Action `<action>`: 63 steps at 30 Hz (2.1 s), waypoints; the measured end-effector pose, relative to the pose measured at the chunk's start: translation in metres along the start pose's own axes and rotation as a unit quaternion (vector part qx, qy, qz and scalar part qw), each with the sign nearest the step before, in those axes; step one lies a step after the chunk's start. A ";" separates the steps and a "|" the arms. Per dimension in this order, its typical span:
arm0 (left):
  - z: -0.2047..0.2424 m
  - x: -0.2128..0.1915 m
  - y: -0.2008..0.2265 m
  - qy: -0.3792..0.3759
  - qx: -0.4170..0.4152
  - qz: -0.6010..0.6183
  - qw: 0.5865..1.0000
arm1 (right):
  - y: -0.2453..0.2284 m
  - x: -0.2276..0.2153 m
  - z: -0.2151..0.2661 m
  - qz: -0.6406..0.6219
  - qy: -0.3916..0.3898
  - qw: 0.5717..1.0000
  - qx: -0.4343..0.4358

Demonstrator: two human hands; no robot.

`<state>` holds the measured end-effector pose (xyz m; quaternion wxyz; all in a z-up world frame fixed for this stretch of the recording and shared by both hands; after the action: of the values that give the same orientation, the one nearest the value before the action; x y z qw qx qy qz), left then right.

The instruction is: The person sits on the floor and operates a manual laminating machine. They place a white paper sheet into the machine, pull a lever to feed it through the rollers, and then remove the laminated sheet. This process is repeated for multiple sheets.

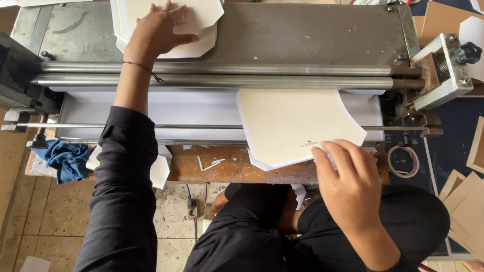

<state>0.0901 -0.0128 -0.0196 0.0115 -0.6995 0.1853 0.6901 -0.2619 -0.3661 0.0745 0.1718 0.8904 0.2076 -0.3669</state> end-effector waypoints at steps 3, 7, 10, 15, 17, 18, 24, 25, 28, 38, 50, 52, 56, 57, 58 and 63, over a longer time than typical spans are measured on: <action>-0.011 0.006 -0.007 0.084 0.069 -0.014 0.994 | 0.007 -0.024 -0.002 -0.033 0.021 0.999 0.007; -0.008 -0.009 0.005 0.150 0.056 -0.036 0.986 | 0.028 -0.059 0.004 -0.070 0.084 0.993 0.034; -0.001 -0.015 0.026 0.229 0.061 -0.166 0.957 | 0.060 -0.072 0.029 -0.081 0.129 0.983 0.100; 0.008 -0.032 0.091 0.321 0.076 -0.215 0.919 | 0.144 -0.034 0.117 -0.260 0.204 0.885 0.328; 0.008 -0.029 0.123 0.311 0.082 -0.215 0.922 | 0.184 -0.006 0.164 -0.337 0.249 0.816 0.399; 0.005 -0.021 0.139 0.284 0.092 -0.215 0.930 | 0.202 0.008 0.187 -0.376 0.264 0.751 0.474; -0.035 0.052 0.204 0.203 0.147 -0.194 0.949 | 0.256 0.055 0.269 -0.464 0.320 0.566 0.601; -0.047 0.070 0.208 0.198 0.149 -0.178 0.952 | 0.262 0.058 0.278 -0.459 0.325 0.559 0.609; -0.073 0.098 0.220 0.128 0.158 -0.187 0.961 | 0.271 0.070 0.302 -0.471 0.344 0.519 0.624; -0.088 0.077 0.211 0.118 0.224 -0.111 0.961 | 0.282 0.080 0.328 -0.509 0.390 0.452 0.620; -0.073 0.072 0.208 -0.177 0.077 -0.078 0.978 | 0.276 0.077 0.330 -0.569 0.473 0.320 0.591; -0.077 0.074 0.207 -0.190 0.071 -0.088 0.975 | 0.277 0.077 0.333 -0.570 0.486 0.301 0.590; -0.085 0.080 0.206 -0.185 0.078 -0.097 0.975 | 0.281 0.076 0.344 -0.582 0.506 0.287 0.569; -0.088 0.084 0.205 -0.193 0.080 -0.104 0.972 | 0.280 0.076 0.345 -0.582 0.514 0.269 0.570; -0.090 0.087 0.203 -0.202 0.081 -0.111 0.970 | 0.278 0.076 0.346 -0.583 0.521 0.251 0.571; -0.090 0.090 0.201 -0.187 0.088 -0.116 0.972 | 0.279 0.076 0.350 -0.583 0.524 0.244 0.572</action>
<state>0.1192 -0.2463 -0.0545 0.1873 -0.5713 0.1572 0.7835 -0.2785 -0.7463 -0.1736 -0.7899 0.3864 0.4492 0.1579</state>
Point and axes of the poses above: each hand's wrist, its own z-axis away from the middle knuckle, its own x-axis out of the palm, y = z × x, the point moved 8 cm from there along -z, towards the middle knuckle, and after that the axes turned 3 degrees about -z, right-handed, at the moved point
